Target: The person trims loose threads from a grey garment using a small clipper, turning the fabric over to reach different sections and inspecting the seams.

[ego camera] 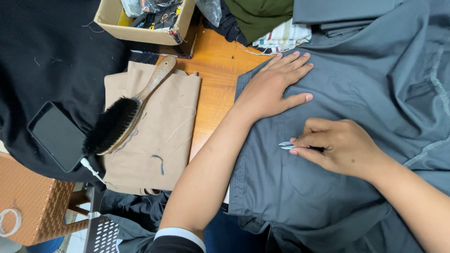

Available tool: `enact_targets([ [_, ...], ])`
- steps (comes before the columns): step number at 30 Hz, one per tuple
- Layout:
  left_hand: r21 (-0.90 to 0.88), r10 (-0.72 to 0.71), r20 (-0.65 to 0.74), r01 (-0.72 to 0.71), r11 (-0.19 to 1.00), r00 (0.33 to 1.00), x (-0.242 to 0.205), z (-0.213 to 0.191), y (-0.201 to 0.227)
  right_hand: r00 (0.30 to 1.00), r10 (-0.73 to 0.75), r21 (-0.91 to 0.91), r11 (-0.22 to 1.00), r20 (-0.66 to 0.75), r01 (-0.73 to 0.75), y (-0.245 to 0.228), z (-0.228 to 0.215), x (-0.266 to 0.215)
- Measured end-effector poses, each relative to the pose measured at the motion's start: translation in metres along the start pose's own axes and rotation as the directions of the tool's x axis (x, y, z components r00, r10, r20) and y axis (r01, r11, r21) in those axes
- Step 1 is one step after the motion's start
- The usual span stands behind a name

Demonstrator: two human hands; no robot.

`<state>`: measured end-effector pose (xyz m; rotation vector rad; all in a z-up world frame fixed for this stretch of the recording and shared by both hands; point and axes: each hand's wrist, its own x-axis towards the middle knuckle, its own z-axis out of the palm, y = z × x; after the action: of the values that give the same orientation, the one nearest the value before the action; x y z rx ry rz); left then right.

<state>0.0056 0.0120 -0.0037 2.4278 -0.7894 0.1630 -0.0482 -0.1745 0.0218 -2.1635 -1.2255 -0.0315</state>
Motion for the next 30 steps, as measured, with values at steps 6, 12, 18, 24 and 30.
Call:
enact_targets([
  [6, 0.011, -0.004, 0.008, 0.004, 1.0, 1.0, 0.0003, 0.0006, -0.0002, 1.0, 0.01, -0.015, 1.0, 0.003, -0.01, -0.001, 0.0009, 0.0005],
  [12, 0.019, -0.006, 0.005, 0.006, 1.0, 1.0, 0.0003, 0.0011, -0.0004, 1.0, 0.006, -0.035, 0.999, -0.005, -0.007, -0.0013, 0.0013, 0.0014],
  [18, 0.016, -0.014, 0.012, 0.013, 1.0, 1.0, 0.0006, 0.0001, 0.0006, 1.0, 0.011, -0.029, 1.0, 0.005, -0.011, -0.0001, 0.0012, 0.0008],
  [24, 0.014, -0.011, 0.012, 0.01, 1.0, 1.0, 0.0005, 0.0007, -0.0001, 0.998, 0.055, 0.096, 0.994, -0.003, -0.055, -0.0021, -0.0015, 0.0033],
  [30, 0.013, -0.01, 0.005, 0.01, 1.0, 1.0, 0.0005, 0.0009, -0.0004, 0.982, 0.189, 0.239, 0.952, 0.031, -0.191, -0.0037, -0.0047, 0.0057],
])
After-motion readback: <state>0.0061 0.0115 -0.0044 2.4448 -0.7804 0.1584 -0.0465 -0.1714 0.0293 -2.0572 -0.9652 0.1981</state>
